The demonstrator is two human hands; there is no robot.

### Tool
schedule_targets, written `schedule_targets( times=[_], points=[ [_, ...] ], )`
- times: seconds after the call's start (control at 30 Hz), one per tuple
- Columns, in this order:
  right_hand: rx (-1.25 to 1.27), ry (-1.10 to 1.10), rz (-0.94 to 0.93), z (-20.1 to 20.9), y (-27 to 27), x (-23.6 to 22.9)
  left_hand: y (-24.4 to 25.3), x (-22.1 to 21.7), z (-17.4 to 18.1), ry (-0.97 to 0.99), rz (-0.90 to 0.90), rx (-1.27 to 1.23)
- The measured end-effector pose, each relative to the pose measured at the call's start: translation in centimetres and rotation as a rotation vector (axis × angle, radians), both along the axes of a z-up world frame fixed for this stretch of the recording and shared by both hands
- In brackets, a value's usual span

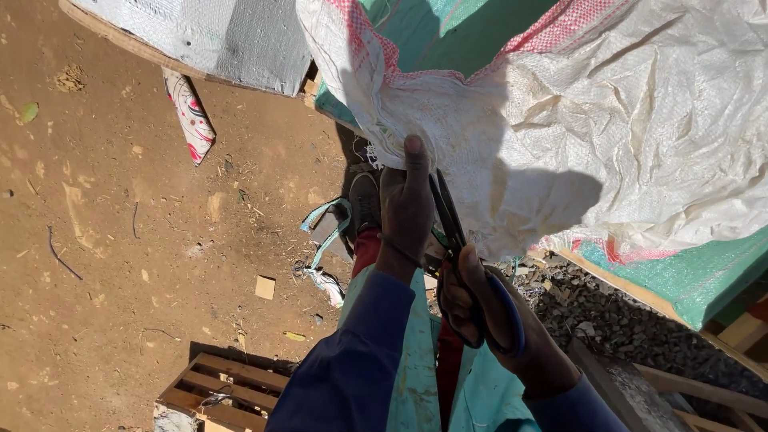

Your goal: Cutting a large woven plastic bag with scissors and using a hammer to remove fasteners from a wooden frame during furniture disassembly.

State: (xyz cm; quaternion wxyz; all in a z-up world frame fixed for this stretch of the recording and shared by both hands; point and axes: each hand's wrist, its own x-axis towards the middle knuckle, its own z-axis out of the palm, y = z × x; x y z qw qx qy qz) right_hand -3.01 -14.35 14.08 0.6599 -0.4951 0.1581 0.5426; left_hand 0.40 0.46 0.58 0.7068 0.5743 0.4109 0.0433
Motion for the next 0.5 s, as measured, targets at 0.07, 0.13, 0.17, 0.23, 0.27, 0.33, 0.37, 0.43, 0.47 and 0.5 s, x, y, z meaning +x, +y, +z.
schedule_targets(
  times=[0.07, 0.13, 0.17, 0.23, 0.27, 0.33, 0.37, 0.43, 0.47, 0.5],
  points=[
    [-0.045, -0.033, 0.002, 0.3, 0.3, -0.1, -0.2, 0.0, 0.5, 0.036, 0.000, 0.013],
    [-0.024, -0.094, -0.009, 0.0, 0.6, -0.3, -0.5, 0.2, 1.3, 0.080, 0.054, 0.042],
    [-0.022, -0.096, -0.008, 0.0, 1.1, -0.4, -0.6, 0.5, 2.0, 0.078, 0.055, 0.044],
    [-0.087, -0.189, -0.051, 0.3, 1.8, -0.6, -0.9, 0.9, 3.5, 0.211, 0.083, 0.028],
    [-0.087, -0.189, -0.051, -0.3, 1.8, -0.9, -1.0, 1.0, 3.4, 0.211, 0.083, 0.029],
    [-0.122, -0.269, -0.075, -1.4, 1.9, -1.5, -1.2, 1.2, 3.4, 0.344, 0.084, -0.035],
    [-0.124, -0.269, -0.076, -1.9, 1.7, -2.0, -1.1, 1.5, 4.3, 0.344, 0.083, -0.036],
    [0.005, -0.208, -0.173, -3.1, 1.4, -2.7, -0.6, 2.4, 5.9, 0.508, 0.147, -0.172],
    [0.009, -0.205, -0.173, -3.3, 1.3, -3.0, -0.5, 2.3, 6.2, 0.510, 0.149, -0.168],
    [0.011, -0.171, -0.169, -3.6, 1.2, -3.3, -0.3, 2.2, 6.4, 0.564, 0.127, -0.190]
  ],
)
